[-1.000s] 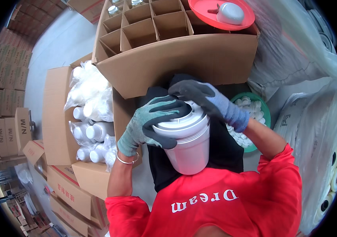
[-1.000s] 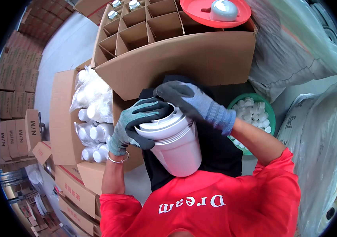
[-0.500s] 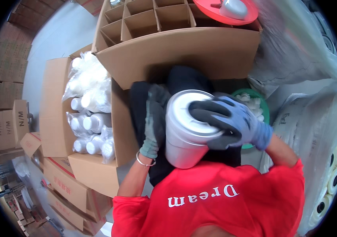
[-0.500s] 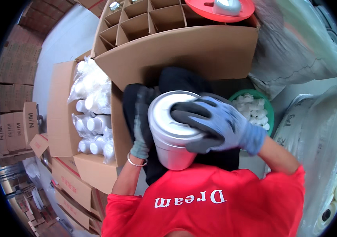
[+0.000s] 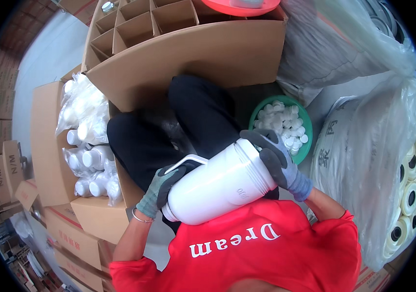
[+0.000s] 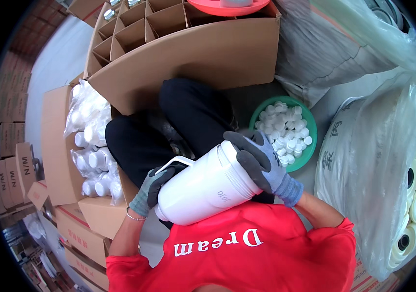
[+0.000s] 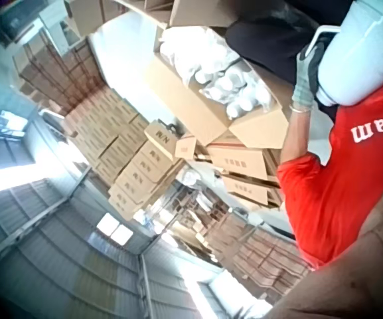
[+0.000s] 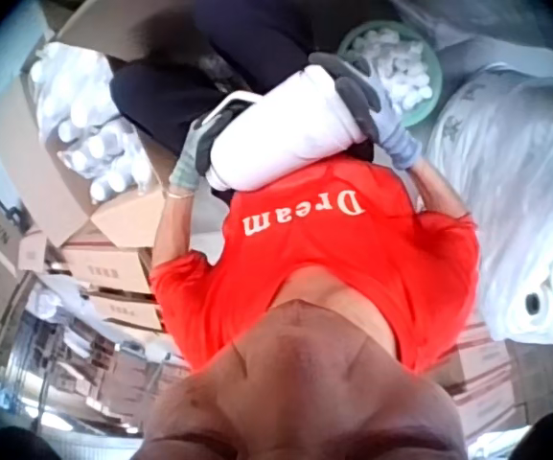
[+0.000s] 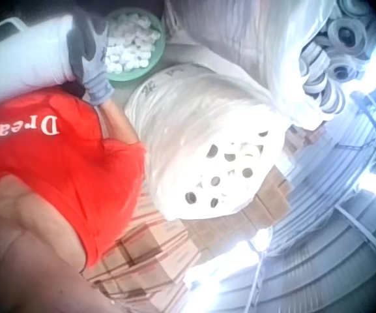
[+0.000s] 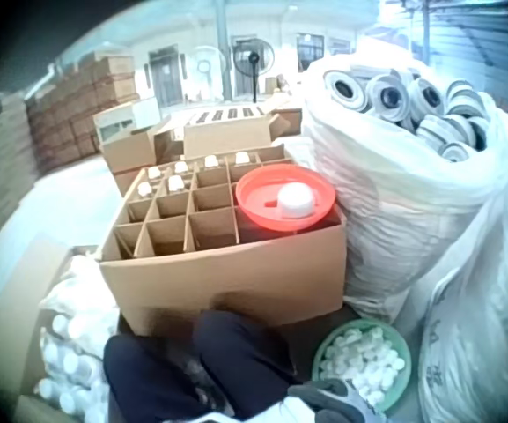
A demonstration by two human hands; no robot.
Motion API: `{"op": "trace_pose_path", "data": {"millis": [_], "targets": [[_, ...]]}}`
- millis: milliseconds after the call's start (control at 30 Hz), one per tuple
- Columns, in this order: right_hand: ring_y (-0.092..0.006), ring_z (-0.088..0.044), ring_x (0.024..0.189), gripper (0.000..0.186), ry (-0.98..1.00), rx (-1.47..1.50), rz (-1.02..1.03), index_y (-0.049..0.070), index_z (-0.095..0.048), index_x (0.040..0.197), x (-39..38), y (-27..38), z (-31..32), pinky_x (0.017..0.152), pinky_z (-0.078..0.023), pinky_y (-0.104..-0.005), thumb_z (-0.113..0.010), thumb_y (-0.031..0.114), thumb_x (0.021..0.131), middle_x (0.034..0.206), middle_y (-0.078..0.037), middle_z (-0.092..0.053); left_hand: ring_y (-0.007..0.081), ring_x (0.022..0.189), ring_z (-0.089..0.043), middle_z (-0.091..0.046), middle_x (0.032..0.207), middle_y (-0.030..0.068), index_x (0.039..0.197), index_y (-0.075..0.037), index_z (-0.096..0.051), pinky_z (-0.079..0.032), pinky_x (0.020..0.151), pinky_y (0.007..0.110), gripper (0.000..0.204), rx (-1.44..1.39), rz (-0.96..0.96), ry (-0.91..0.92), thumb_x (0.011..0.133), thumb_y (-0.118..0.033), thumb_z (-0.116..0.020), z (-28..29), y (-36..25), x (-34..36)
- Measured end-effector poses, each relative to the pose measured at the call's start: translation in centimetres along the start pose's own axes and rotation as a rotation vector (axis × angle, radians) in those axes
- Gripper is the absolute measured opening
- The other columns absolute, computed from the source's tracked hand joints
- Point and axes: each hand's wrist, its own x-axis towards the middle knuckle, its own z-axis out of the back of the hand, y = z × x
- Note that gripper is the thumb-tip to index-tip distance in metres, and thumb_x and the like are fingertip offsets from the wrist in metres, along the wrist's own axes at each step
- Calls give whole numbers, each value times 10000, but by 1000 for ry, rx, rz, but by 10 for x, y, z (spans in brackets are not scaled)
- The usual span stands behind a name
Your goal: The person assembles components for a large white insulated bottle by hand, wraps the finished bottle in a plastic bag, and then moves cardboard boxes containing various bottle parts in a warehouse.
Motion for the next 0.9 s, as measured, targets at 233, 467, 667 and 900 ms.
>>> {"op": "trace_pose_path", "data": {"millis": [233,467,667,900], "targets": [[-269,-201,1437,896,303,527,-202,56,-127,1526,0,3,0,1163,-171,-365,-560,519,893,1551,-159,-181,225,849,-684,-695,988,151,1101,14,-661,-552,750,310,242,507,-256,-35,937,-106,-529,9,34,-6],[-281,-323,1354,968,176,457,-183,77,-281,1480,-2,10,6,1133,-250,-392,-775,396,711,1448,-141,-311,207,843,-694,-705,976,152,1072,33,-666,-556,758,296,248,224,-73,-14,930,-104,-516,2,21,3],[-303,-296,1364,986,183,337,-100,86,-284,1487,3,2,-5,1123,-243,-416,-760,444,700,1446,-148,-302,190,840,-686,-707,967,134,1066,28,-671,-553,745,294,241,243,-101,-29,937,-108,-519,1,22,5],[-400,-331,1305,976,239,120,370,79,-366,1445,16,4,-19,1054,-291,-487,-743,512,657,1434,-208,-299,166,895,-683,-702,1015,124,1103,29,-657,-551,786,293,258,37,14,135,914,-82,-520,11,31,12]]}}
